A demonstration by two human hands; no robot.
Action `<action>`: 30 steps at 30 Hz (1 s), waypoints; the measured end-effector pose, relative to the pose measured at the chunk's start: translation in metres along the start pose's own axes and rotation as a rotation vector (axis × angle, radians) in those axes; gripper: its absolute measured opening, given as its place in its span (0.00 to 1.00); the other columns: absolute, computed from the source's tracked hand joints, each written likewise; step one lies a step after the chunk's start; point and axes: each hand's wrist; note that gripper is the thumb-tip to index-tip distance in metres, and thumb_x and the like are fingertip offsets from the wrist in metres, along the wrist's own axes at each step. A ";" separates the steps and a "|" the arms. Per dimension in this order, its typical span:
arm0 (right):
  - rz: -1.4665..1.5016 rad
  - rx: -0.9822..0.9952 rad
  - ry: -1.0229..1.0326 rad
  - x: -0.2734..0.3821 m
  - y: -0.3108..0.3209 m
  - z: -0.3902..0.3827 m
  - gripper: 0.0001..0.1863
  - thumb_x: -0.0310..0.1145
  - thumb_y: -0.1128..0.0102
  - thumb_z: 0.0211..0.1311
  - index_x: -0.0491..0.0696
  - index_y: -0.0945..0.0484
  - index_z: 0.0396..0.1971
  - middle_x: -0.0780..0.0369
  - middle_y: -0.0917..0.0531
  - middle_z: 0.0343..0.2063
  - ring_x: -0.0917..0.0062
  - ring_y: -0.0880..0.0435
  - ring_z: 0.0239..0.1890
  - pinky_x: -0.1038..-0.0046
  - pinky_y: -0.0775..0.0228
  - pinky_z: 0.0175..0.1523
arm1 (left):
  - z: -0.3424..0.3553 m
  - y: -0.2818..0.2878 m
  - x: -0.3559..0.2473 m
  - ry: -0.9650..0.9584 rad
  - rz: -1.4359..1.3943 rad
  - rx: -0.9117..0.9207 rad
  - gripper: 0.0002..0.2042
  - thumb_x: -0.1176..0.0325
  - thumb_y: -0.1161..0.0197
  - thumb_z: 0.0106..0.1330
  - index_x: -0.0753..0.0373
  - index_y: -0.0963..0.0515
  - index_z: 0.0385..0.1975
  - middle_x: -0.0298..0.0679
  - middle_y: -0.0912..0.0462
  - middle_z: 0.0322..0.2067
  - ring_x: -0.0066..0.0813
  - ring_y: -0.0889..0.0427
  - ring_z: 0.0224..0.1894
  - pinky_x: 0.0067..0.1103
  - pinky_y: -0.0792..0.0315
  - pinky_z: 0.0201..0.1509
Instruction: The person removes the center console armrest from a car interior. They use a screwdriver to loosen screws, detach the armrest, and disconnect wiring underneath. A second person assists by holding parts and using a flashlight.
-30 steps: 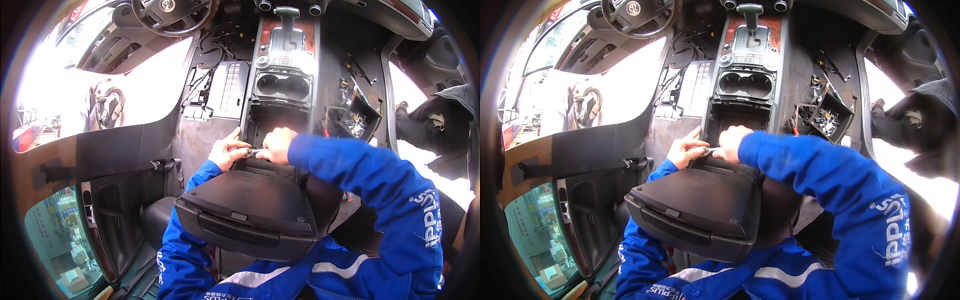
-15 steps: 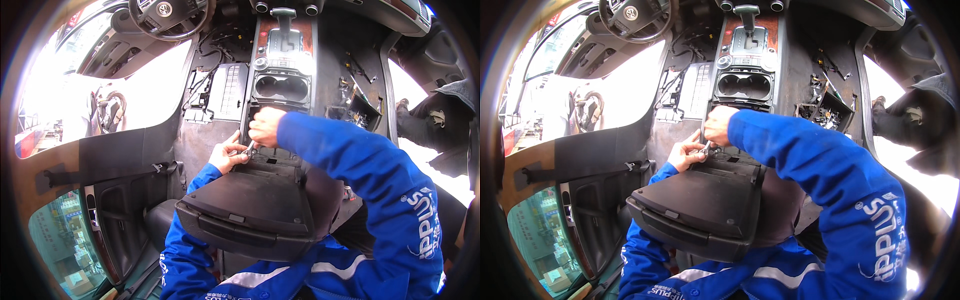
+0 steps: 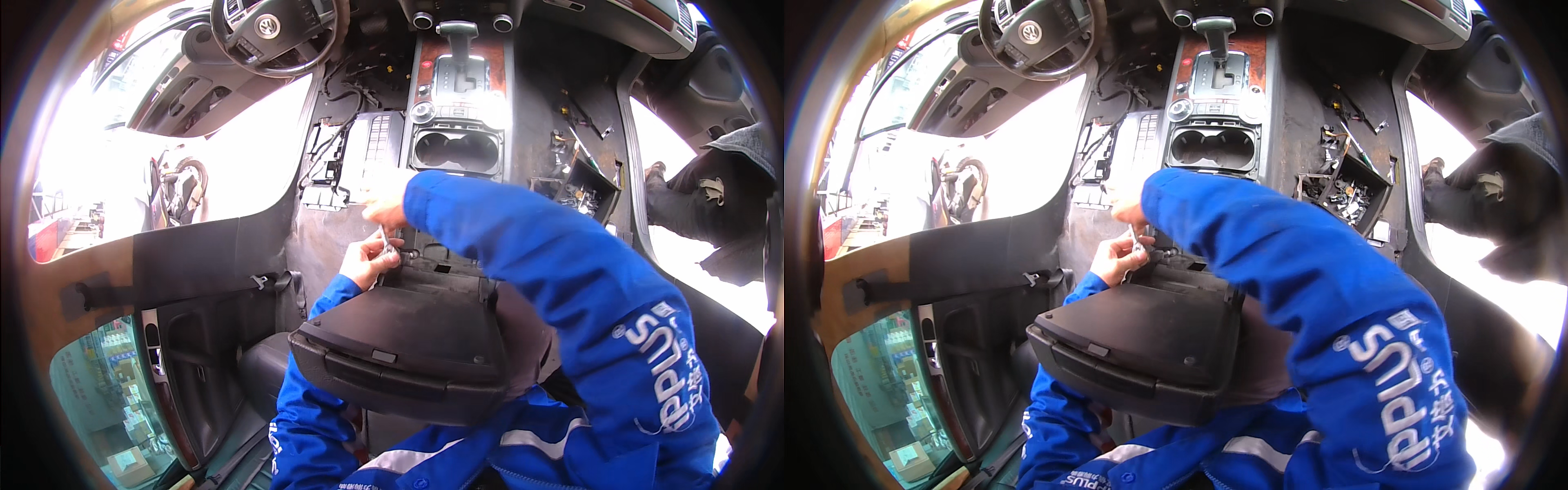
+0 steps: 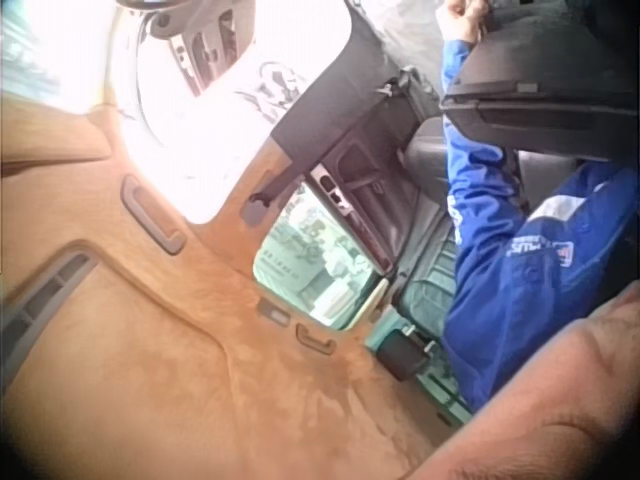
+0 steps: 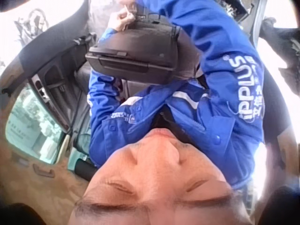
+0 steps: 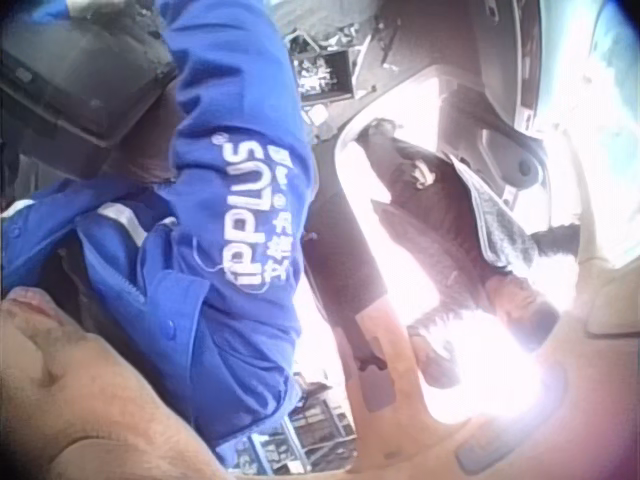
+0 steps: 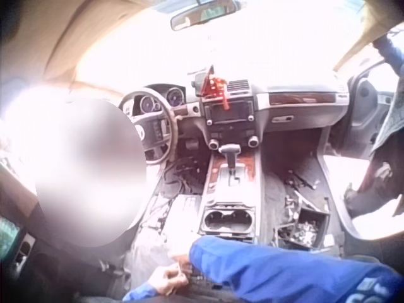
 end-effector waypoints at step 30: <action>0.193 0.086 -0.262 0.013 0.008 -0.055 0.11 0.40 0.37 0.51 0.49 0.16 0.29 0.58 0.17 0.31 0.64 0.20 0.38 0.66 0.26 0.41 | 0.007 -0.002 0.005 -0.246 0.215 0.032 0.18 0.66 0.30 0.50 0.65 0.18 0.42 0.63 0.45 0.65 0.46 0.42 0.68 0.35 0.36 0.61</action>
Point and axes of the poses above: each hand's wrist, its own z-axis towards the middle knuckle, its own y-axis out of the back of the hand, x = y × z
